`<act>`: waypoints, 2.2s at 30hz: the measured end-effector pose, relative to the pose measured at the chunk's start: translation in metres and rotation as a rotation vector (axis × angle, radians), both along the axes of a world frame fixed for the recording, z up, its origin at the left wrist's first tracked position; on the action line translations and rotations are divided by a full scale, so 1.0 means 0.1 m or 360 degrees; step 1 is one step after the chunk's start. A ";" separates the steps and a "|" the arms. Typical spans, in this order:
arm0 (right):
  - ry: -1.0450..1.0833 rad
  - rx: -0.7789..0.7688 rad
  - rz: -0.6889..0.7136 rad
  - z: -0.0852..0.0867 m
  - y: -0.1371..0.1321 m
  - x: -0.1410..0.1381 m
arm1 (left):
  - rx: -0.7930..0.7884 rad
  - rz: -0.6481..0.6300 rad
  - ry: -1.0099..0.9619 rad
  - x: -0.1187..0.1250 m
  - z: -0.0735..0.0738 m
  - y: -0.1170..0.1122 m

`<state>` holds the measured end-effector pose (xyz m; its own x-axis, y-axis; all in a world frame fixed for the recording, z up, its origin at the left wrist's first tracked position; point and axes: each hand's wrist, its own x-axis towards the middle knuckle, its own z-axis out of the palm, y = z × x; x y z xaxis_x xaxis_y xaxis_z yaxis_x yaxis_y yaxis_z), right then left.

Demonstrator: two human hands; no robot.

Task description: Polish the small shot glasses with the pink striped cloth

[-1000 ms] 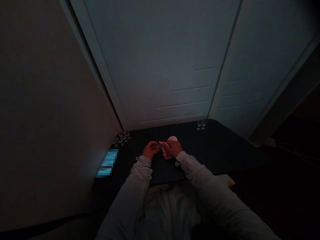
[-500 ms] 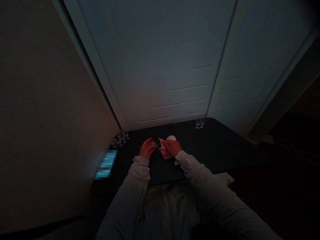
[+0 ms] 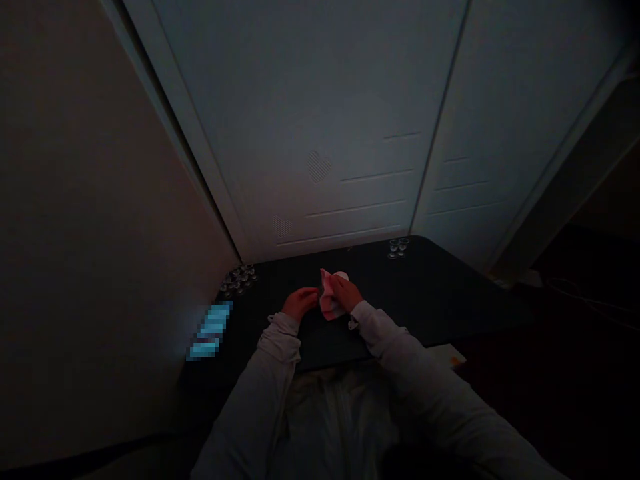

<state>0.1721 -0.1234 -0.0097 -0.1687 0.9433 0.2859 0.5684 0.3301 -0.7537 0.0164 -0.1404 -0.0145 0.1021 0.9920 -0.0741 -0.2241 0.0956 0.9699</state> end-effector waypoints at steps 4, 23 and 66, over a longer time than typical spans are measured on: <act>-0.0192 0.0132 0.0171 0.05 -0.06 -0.02 | 0.0036 -0.0065 0.0103 -0.02 -0.04 0.01; -0.0026 0.0093 0.0044 0.03 -0.05 -0.03 | 0.0053 0.0101 -0.0251 -0.04 -0.02 0.04; -0.0167 0.0072 0.0013 -0.05 0.01 -0.03 | 0.0097 -0.0005 0.0128 -0.02 -0.05 0.05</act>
